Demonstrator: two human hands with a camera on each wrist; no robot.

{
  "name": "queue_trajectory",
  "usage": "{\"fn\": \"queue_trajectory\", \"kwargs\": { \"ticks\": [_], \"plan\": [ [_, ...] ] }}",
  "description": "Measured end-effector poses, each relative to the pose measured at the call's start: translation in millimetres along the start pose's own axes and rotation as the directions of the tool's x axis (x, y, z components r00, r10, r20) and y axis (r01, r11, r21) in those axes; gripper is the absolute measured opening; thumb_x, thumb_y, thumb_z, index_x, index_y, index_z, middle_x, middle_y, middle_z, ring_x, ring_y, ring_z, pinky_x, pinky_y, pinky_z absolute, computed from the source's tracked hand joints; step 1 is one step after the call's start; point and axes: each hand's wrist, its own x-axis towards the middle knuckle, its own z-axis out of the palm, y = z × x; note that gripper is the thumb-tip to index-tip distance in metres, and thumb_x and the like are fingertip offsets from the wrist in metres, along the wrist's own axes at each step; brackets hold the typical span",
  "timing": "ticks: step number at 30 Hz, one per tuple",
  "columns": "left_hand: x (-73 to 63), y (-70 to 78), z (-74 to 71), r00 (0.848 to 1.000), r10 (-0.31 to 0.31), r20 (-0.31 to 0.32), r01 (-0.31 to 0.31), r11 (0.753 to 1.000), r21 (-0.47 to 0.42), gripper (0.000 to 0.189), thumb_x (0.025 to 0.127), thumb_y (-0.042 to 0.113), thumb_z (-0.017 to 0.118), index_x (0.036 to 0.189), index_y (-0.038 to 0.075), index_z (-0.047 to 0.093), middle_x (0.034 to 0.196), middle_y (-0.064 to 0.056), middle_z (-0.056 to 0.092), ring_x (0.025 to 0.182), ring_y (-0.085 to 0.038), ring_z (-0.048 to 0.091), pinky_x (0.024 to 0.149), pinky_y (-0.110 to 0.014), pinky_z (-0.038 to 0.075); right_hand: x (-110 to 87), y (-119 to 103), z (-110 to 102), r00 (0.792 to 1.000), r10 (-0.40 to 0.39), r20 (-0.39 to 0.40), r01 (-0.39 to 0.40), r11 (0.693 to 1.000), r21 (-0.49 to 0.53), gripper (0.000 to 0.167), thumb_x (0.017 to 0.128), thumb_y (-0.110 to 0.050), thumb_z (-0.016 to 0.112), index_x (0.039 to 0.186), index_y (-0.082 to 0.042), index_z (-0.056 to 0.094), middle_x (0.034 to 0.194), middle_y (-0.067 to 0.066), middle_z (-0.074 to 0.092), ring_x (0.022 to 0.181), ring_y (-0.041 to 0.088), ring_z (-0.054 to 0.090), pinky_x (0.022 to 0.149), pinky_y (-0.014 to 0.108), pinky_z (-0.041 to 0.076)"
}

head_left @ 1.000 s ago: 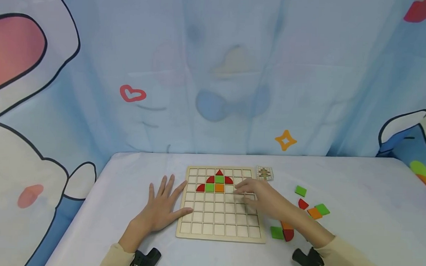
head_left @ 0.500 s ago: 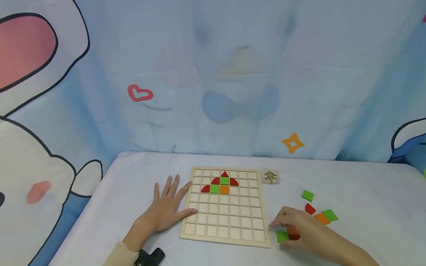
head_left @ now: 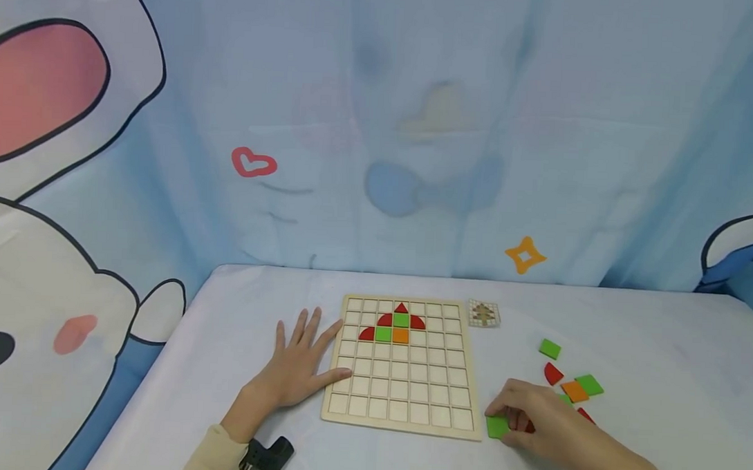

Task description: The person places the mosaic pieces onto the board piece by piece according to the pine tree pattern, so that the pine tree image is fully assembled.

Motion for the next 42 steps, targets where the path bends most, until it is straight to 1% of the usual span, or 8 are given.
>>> {"fn": "queue_trajectory", "kwargs": {
  "ticks": [3, 8, 15, 21, 27, 30, 36, 42],
  "plan": [
    [0.0, 0.2, -0.1, 1.0, -0.017, 0.018, 0.017, 1.0, 0.007, 0.09, 0.098, 0.067, 0.056, 0.169, 0.022, 0.024, 0.173, -0.023, 0.006, 0.159, -0.047, -0.001, 0.116, -0.078, -0.004, 4.0, -6, 1, 0.998, 0.057, 0.006, -0.057, 0.998, -0.03, 0.025, 0.08, -0.007, 0.09, 0.1, -0.012, 0.076, 0.089, -0.012, 0.056, 0.073, -0.001, 0.049, 0.063, 0.021, 0.052],
    [1.4, 1.5, -2.1, 0.999, -0.025, 0.038, 0.025, 1.0, 0.015, 0.088, 0.099, 0.066, 0.055, 0.169, 0.023, 0.023, 0.174, -0.023, 0.005, 0.159, -0.046, -0.003, 0.117, -0.078, -0.005, 7.5, -13, 0, 0.994, 0.108, 0.014, -0.107, 0.993, -0.057, 0.026, 0.079, -0.007, 0.091, 0.097, -0.015, 0.074, 0.092, -0.011, 0.058, 0.077, 0.0, 0.052, 0.067, 0.021, 0.054],
    [3.1, 3.0, -3.8, 0.999, -0.016, 0.037, 0.016, 1.0, 0.015, 0.088, 0.099, 0.065, 0.056, 0.169, 0.022, 0.023, 0.173, -0.023, 0.006, 0.159, -0.046, -0.002, 0.117, -0.078, -0.004, 9.7, -15, -1, 0.996, 0.084, 0.031, -0.083, 0.996, -0.029, 0.028, 0.077, 0.001, 0.09, 0.096, -0.012, 0.073, 0.094, -0.009, 0.061, 0.078, 0.001, 0.054, 0.068, 0.022, 0.055],
    [4.4, 4.6, -4.1, 0.999, -0.015, 0.047, 0.013, 1.0, 0.025, 0.089, 0.099, 0.065, 0.056, 0.169, 0.022, 0.022, 0.173, -0.023, 0.004, 0.159, -0.046, -0.003, 0.117, -0.077, -0.005, 5.0, -13, -1, 0.994, 0.11, -0.015, -0.11, 0.993, 0.032, 0.029, 0.076, 0.001, 0.091, 0.094, -0.013, 0.072, 0.088, -0.008, 0.059, 0.075, 0.001, 0.053, 0.066, 0.022, 0.054],
    [5.7, 5.4, -3.9, 0.999, -0.01, 0.051, 0.009, 1.0, 0.022, 0.089, 0.1, 0.065, 0.055, 0.169, 0.022, 0.022, 0.174, -0.023, 0.003, 0.159, -0.045, -0.004, 0.117, -0.077, -0.005, -0.5, -16, 3, 0.987, 0.137, -0.088, -0.136, 0.991, 0.011, 0.036, 0.073, -0.001, 0.093, 0.084, -0.019, 0.064, 0.08, -0.009, 0.054, 0.072, 0.002, 0.05, 0.063, 0.021, 0.051],
    [5.6, 6.0, -4.1, 0.999, -0.009, 0.052, 0.008, 1.0, 0.021, 0.089, 0.1, 0.066, 0.055, 0.169, 0.022, 0.022, 0.173, -0.023, 0.004, 0.159, -0.046, -0.004, 0.117, -0.077, -0.005, -2.0, -18, 2, 0.986, 0.141, -0.09, -0.14, 0.99, 0.02, 0.036, 0.074, -0.002, 0.093, 0.081, -0.02, 0.063, 0.077, -0.01, 0.053, 0.071, 0.002, 0.049, 0.062, 0.022, 0.048],
    [3.0, 5.6, -4.4, 0.998, -0.024, 0.051, 0.023, 0.999, 0.032, 0.088, 0.099, 0.067, 0.055, 0.169, 0.022, 0.024, 0.173, -0.023, 0.006, 0.159, -0.047, -0.002, 0.117, -0.078, -0.003, 8.1, -22, -11, 0.991, 0.099, -0.092, -0.091, 0.992, 0.082, 0.027, 0.078, -0.002, 0.09, 0.082, -0.019, 0.069, 0.082, -0.012, 0.062, 0.072, 0.001, 0.054, 0.065, 0.023, 0.051],
    [1.1, 5.9, -4.2, 0.998, -0.023, 0.053, 0.022, 1.0, 0.016, 0.088, 0.099, 0.066, 0.055, 0.169, 0.022, 0.024, 0.173, -0.023, 0.006, 0.159, -0.047, -0.002, 0.116, -0.078, -0.004, 45.1, -32, -16, 0.983, -0.006, -0.184, 0.025, 0.994, 0.104, 0.02, 0.079, -0.001, 0.09, 0.09, -0.011, 0.076, 0.085, -0.01, 0.068, 0.076, 0.003, 0.061, 0.069, 0.024, 0.057]
  ]
}}
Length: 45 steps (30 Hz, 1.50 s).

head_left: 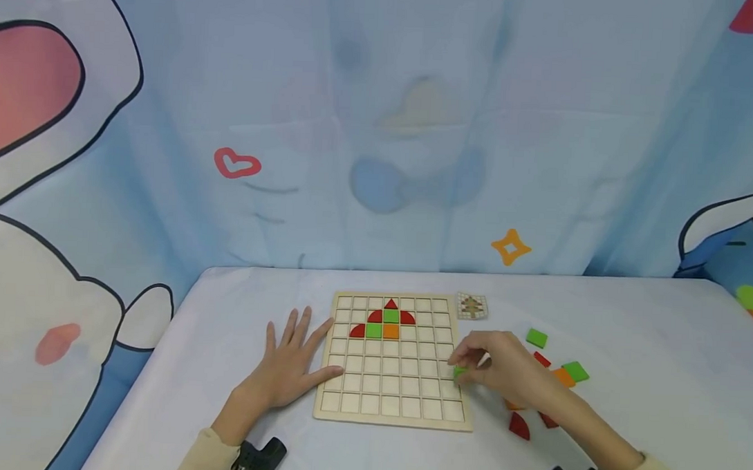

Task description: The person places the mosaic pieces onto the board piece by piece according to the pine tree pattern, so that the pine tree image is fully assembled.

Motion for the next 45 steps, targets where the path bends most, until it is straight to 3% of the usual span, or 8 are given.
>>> {"fn": "queue_trajectory", "kwargs": {
  "ticks": [8, 14, 29, 34, 42, 45],
  "plan": [
    [1.3, 1.8, 5.0, 1.0, 0.006, -0.009, -0.006, 1.0, -0.006, 0.088, 0.099, 0.066, 0.055, 0.168, 0.022, 0.026, 0.173, -0.023, 0.007, 0.159, -0.047, -0.001, 0.116, -0.078, -0.004, 52.1, -6, 16, 0.998, -0.017, -0.064, 0.017, 1.0, -0.004, 0.014, 0.083, 0.002, 0.086, 0.093, -0.004, 0.08, 0.087, -0.003, 0.073, 0.079, 0.011, 0.065, 0.072, 0.026, 0.058],
    [0.4, 2.1, 5.7, 1.0, 0.003, -0.016, -0.003, 1.0, 0.004, 0.088, 0.099, 0.066, 0.056, 0.168, 0.022, 0.026, 0.173, -0.023, 0.007, 0.159, -0.047, 0.0, 0.116, -0.078, -0.003, 75.0, -6, 23, 0.995, -0.042, -0.088, 0.038, 0.998, -0.044, 0.015, 0.084, 0.008, 0.082, 0.095, -0.002, 0.081, 0.091, 0.005, 0.075, 0.081, 0.017, 0.069, 0.07, 0.026, 0.057],
    [-0.2, 2.1, 2.1, 1.0, 0.006, -0.016, -0.006, 1.0, 0.004, 0.088, 0.099, 0.066, 0.055, 0.169, 0.022, 0.025, 0.173, -0.023, 0.006, 0.159, -0.046, -0.002, 0.117, -0.077, -0.003, 84.9, -3, 33, 0.998, 0.016, -0.063, -0.023, 0.993, -0.113, 0.014, 0.087, 0.009, 0.078, 0.096, -0.001, 0.082, 0.093, 0.006, 0.074, 0.084, 0.021, 0.069, 0.071, 0.03, 0.059],
    [-2.4, 2.1, 1.7, 0.999, 0.024, -0.046, -0.024, 1.0, -0.016, 0.088, 0.099, 0.065, 0.057, 0.168, 0.02, 0.027, 0.173, -0.025, 0.009, 0.159, -0.048, 0.001, 0.117, -0.078, -0.002, 87.7, -5, 37, 0.997, 0.041, -0.062, -0.05, 0.987, -0.15, 0.015, 0.086, 0.011, 0.078, 0.099, 0.002, 0.082, 0.092, 0.007, 0.072, 0.085, 0.022, 0.068, 0.072, 0.031, 0.059],
    [-0.8, 0.7, -0.1, 1.0, 0.009, -0.02, -0.009, 1.0, 0.008, 0.088, 0.099, 0.064, 0.057, 0.168, 0.021, 0.025, 0.173, -0.024, 0.006, 0.159, -0.047, -0.001, 0.117, -0.078, -0.003, 90.5, -9, 41, 0.998, 0.023, -0.058, -0.034, 0.979, -0.199, 0.017, 0.086, 0.013, 0.077, 0.101, 0.006, 0.081, 0.093, 0.008, 0.071, 0.088, 0.025, 0.069, 0.071, 0.029, 0.059],
    [-0.6, -0.6, -0.4, 1.0, 0.002, -0.013, -0.002, 1.0, 0.017, 0.087, 0.1, 0.065, 0.056, 0.168, 0.021, 0.025, 0.173, -0.024, 0.006, 0.159, -0.047, -0.001, 0.117, -0.078, -0.003, 92.0, -8, 43, 0.998, 0.0, -0.065, -0.015, 0.975, -0.22, 0.014, 0.087, 0.014, 0.076, 0.095, 0.004, 0.082, 0.09, 0.008, 0.07, 0.086, 0.025, 0.069, 0.071, 0.029, 0.059]
  ]
}}
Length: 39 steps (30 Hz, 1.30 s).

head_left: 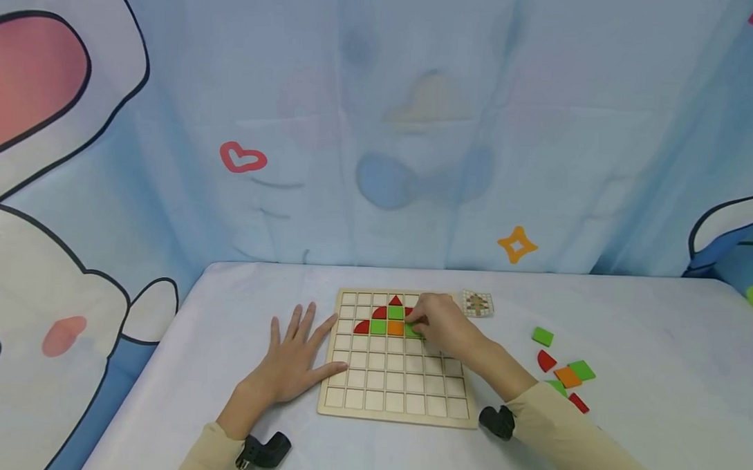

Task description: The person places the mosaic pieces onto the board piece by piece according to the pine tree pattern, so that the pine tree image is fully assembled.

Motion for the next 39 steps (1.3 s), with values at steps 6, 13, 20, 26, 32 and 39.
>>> {"fn": "queue_trajectory", "kwargs": {
  "ticks": [6, 13, 20, 26, 32, 39],
  "plan": [
    [1.0, -1.3, 0.1, 1.0, -0.007, 0.014, 0.007, 1.0, 0.003, 0.088, 0.1, 0.066, 0.055, 0.169, 0.022, 0.022, 0.174, -0.023, 0.004, 0.159, -0.046, -0.003, 0.117, -0.077, -0.005, -1.1, 4, 0, 0.999, -0.028, -0.017, 0.028, 1.0, 0.005, 0.015, 0.085, 0.015, 0.077, 0.09, 0.002, 0.083, 0.086, 0.006, 0.071, 0.082, 0.021, 0.068, 0.07, 0.028, 0.059],
    [-0.5, -2.3, 0.7, 1.0, -0.009, 0.006, 0.009, 1.0, 0.001, 0.088, 0.099, 0.066, 0.055, 0.169, 0.022, 0.024, 0.173, -0.024, 0.006, 0.159, -0.047, -0.001, 0.117, -0.078, -0.003, -9.7, 12, -9, 0.998, -0.017, 0.067, 0.009, 0.993, 0.115, 0.013, 0.09, 0.003, 0.078, 0.102, 0.0, 0.082, 0.1, 0.007, 0.075, 0.095, 0.026, 0.07, 0.081, 0.036, 0.06],
    [-1.0, -1.7, 2.4, 0.999, -0.032, -0.001, 0.032, 0.999, 0.006, 0.088, 0.099, 0.068, 0.054, 0.168, 0.022, 0.027, 0.173, -0.023, 0.009, 0.159, -0.047, 0.002, 0.117, -0.078, -0.001, -36.4, 21, -41, 0.991, -0.039, 0.129, 0.009, 0.975, 0.224, 0.021, 0.097, -0.003, 0.073, 0.117, 0.004, 0.076, 0.113, 0.012, 0.076, 0.103, 0.027, 0.072, 0.089, 0.037, 0.06],
    [-2.1, -2.2, 0.9, 1.0, -0.029, -0.004, 0.029, 1.0, -0.003, 0.088, 0.098, 0.067, 0.056, 0.168, 0.021, 0.027, 0.173, -0.024, 0.009, 0.159, -0.047, 0.001, 0.117, -0.078, -0.003, -69.8, 37, -62, 0.983, -0.032, 0.182, 0.015, 0.995, 0.097, 0.02, 0.091, -0.008, 0.081, 0.111, -0.01, 0.079, 0.109, -0.002, 0.073, 0.101, 0.021, 0.068, 0.089, 0.037, 0.06],
    [-2.0, -3.0, 2.7, 1.0, -0.02, -0.008, 0.02, 1.0, -0.011, 0.088, 0.099, 0.067, 0.056, 0.168, 0.022, 0.027, 0.173, -0.024, 0.009, 0.159, -0.047, 0.0, 0.116, -0.079, -0.003, -98.7, 59, -72, 0.965, 0.023, 0.26, -0.045, 0.996, 0.081, 0.019, 0.086, -0.016, 0.087, 0.103, -0.019, 0.079, 0.105, -0.01, 0.068, 0.094, 0.014, 0.063, 0.082, 0.03, 0.058],
    [0.3, -0.1, 3.6, 1.0, -0.012, -0.012, 0.012, 1.0, -0.005, 0.088, 0.098, 0.068, 0.055, 0.168, 0.022, 0.027, 0.173, -0.023, 0.009, 0.159, -0.047, 0.001, 0.116, -0.078, -0.003, -112.6, 78, -73, 0.967, 0.01, 0.255, -0.032, 0.996, 0.083, 0.017, 0.084, -0.019, 0.09, 0.097, -0.023, 0.08, 0.1, -0.012, 0.066, 0.088, 0.008, 0.057, 0.077, 0.024, 0.056]
  ]
}}
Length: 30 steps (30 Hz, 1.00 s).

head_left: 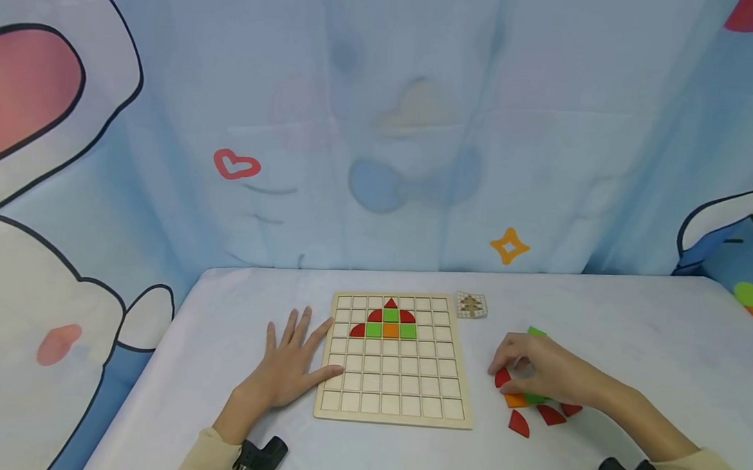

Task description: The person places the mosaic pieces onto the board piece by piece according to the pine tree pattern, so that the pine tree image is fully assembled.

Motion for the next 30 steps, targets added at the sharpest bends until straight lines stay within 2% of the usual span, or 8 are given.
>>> {"fn": "queue_trajectory", "kwargs": {
  "ticks": [4, 8, 15, 24, 30],
  "plan": [
    [0.6, 2.5, 0.0, 1.0, 0.001, 0.01, -0.001, 1.0, -0.003, 0.088, 0.098, 0.068, 0.055, 0.168, 0.022, 0.026, 0.173, -0.023, 0.007, 0.159, -0.046, -0.001, 0.117, -0.078, -0.004, -1.7, 2, 1, 1.0, 0.016, -0.005, -0.016, 0.999, 0.028, 0.015, 0.084, -0.017, 0.089, 0.096, -0.02, 0.081, 0.095, -0.011, 0.066, 0.083, 0.004, 0.058, 0.074, 0.022, 0.056],
    [1.2, 3.6, -0.8, 1.0, 0.003, 0.019, -0.003, 1.0, -0.001, 0.089, 0.099, 0.068, 0.055, 0.169, 0.022, 0.025, 0.173, -0.023, 0.007, 0.159, -0.047, -0.002, 0.117, -0.078, -0.004, -1.3, -1, 4, 0.996, 0.073, -0.05, -0.072, 0.997, 0.027, 0.014, 0.082, -0.013, 0.09, 0.093, -0.016, 0.08, 0.09, -0.009, 0.065, 0.077, 0.006, 0.056, 0.069, 0.021, 0.055],
    [0.2, 3.0, -3.3, 1.0, -0.004, 0.024, 0.004, 1.0, 0.008, 0.088, 0.099, 0.066, 0.055, 0.169, 0.021, 0.025, 0.173, -0.024, 0.006, 0.159, -0.047, -0.001, 0.117, -0.078, -0.003, 7.4, -15, 14, 0.967, 0.219, -0.13, -0.221, 0.975, -0.003, 0.016, 0.08, -0.008, 0.091, 0.089, -0.012, 0.078, 0.089, -0.006, 0.067, 0.081, 0.015, 0.056, 0.069, 0.022, 0.053],
    [0.0, 1.3, -2.8, 1.0, -0.011, 0.026, 0.011, 1.0, 0.0, 0.089, 0.099, 0.068, 0.055, 0.169, 0.022, 0.024, 0.173, -0.023, 0.006, 0.159, -0.046, -0.001, 0.117, -0.077, -0.004, 7.0, -20, 11, 0.966, 0.225, -0.13, -0.229, 0.973, -0.017, 0.017, 0.079, -0.002, 0.09, 0.092, -0.009, 0.081, 0.091, -0.003, 0.07, 0.081, 0.015, 0.062, 0.073, 0.028, 0.06],
    [0.7, 1.1, -2.6, 0.999, -0.009, 0.031, 0.009, 1.0, 0.007, 0.089, 0.099, 0.067, 0.054, 0.169, 0.022, 0.023, 0.173, -0.023, 0.005, 0.159, -0.046, -0.002, 0.117, -0.077, -0.005, 7.3, -19, 9, 0.971, 0.205, -0.12, -0.213, 0.975, -0.056, 0.016, 0.077, -0.006, 0.092, 0.086, -0.012, 0.081, 0.084, -0.004, 0.064, 0.078, 0.014, 0.056, 0.068, 0.024, 0.054]
  ]
}}
